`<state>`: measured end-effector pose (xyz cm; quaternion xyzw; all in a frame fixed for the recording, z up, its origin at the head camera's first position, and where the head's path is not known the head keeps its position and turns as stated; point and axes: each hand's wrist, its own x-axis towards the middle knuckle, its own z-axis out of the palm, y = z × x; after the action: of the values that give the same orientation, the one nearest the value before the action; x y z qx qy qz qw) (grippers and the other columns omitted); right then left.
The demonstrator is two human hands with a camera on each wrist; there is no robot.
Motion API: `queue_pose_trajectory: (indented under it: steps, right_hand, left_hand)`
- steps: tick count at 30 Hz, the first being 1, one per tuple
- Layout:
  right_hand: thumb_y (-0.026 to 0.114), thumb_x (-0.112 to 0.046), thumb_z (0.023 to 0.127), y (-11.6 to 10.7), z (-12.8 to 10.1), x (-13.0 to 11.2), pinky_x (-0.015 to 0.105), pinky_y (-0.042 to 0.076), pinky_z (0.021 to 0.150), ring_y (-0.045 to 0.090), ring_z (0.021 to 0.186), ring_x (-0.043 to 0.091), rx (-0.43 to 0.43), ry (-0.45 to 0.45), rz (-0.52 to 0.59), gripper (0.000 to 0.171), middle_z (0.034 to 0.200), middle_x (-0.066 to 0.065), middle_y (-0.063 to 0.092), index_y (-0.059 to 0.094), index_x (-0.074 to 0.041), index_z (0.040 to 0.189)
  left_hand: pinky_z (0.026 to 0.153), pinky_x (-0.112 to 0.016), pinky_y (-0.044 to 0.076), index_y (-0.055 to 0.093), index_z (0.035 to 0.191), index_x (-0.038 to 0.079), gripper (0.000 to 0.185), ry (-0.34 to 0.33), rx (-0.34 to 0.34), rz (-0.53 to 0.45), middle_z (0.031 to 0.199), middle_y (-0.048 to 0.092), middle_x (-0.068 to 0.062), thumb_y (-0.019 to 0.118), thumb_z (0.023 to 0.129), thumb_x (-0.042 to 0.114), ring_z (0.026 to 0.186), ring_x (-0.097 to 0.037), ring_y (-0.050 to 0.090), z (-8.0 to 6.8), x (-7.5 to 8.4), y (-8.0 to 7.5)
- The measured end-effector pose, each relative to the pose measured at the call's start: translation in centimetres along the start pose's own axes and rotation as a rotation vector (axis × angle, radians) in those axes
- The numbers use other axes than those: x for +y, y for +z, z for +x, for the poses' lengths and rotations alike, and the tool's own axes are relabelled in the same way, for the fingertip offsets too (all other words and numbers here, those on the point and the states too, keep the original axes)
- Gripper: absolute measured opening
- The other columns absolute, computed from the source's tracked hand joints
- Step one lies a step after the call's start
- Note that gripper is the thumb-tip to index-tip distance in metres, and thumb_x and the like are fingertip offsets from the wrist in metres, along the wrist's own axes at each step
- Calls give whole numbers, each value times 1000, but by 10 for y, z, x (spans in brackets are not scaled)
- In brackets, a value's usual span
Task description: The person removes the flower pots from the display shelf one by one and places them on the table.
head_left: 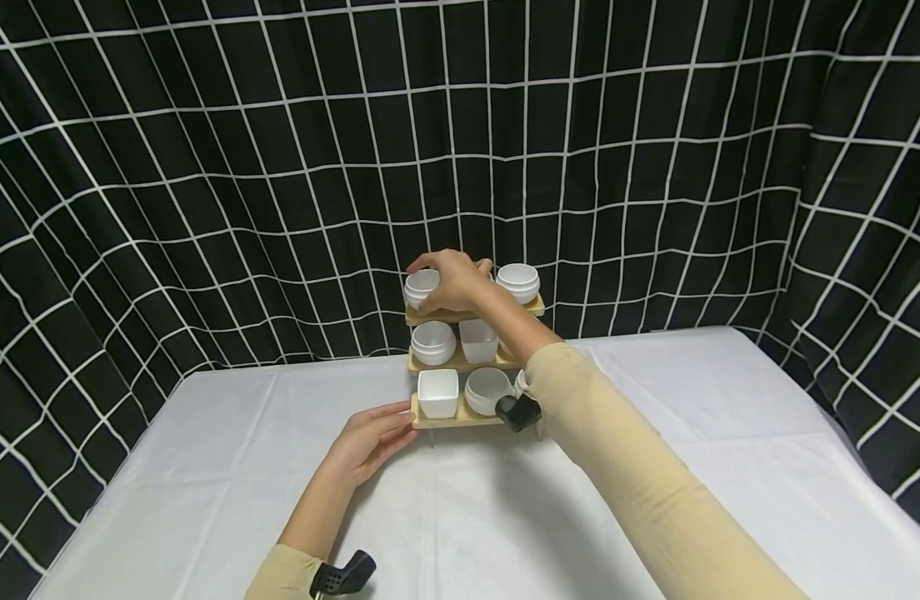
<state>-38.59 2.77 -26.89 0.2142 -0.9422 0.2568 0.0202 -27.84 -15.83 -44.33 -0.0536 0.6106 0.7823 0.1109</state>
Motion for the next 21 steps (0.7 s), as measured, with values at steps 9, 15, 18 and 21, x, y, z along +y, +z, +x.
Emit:
queue_pose_trajectory:
  steps: [9, 15, 18, 21]
  right_hand:
    - [87, -14, 84, -3, -1, 0, 52, 40, 114, 58, 131, 33, 22, -71, 73, 60, 145, 14, 62, 68, -17, 141]
    - [87, -8, 84, -8, -5, -1, 40, 59, 100, 59, 123, 31, 31, -115, 167, 61, 140, 18, 61, 67, -11, 141]
    - [87, -7, 84, -10, -6, -1, 39, 59, 99, 58, 125, 31, 48, -130, 182, 61, 141, 18, 61, 67, -10, 141]
    - [86, -6, 84, -10, -6, 1, 39, 58, 100, 56, 126, 31, 63, -147, 187, 61, 142, 18, 61, 67, -9, 141]
  left_hand:
    - [88, -21, 65, 50, 144, -18, 45, -2, -6, -4, 108, 72, -11, 61, 102, -6, 91, -9, 72, -2, 1, 0]
    - [90, -21, 65, 49, 144, -18, 46, -2, -9, -5, 109, 71, -12, 60, 102, -6, 92, -10, 73, -2, 1, 0]
    - [90, -22, 65, 49, 145, -18, 46, 0, -14, -6, 109, 71, -12, 61, 102, -6, 92, -10, 73, -2, 0, 0]
    - [89, -21, 65, 49, 145, -18, 45, -1, -16, -7, 108, 71, -11, 60, 102, -6, 91, -9, 72, -1, 0, 0]
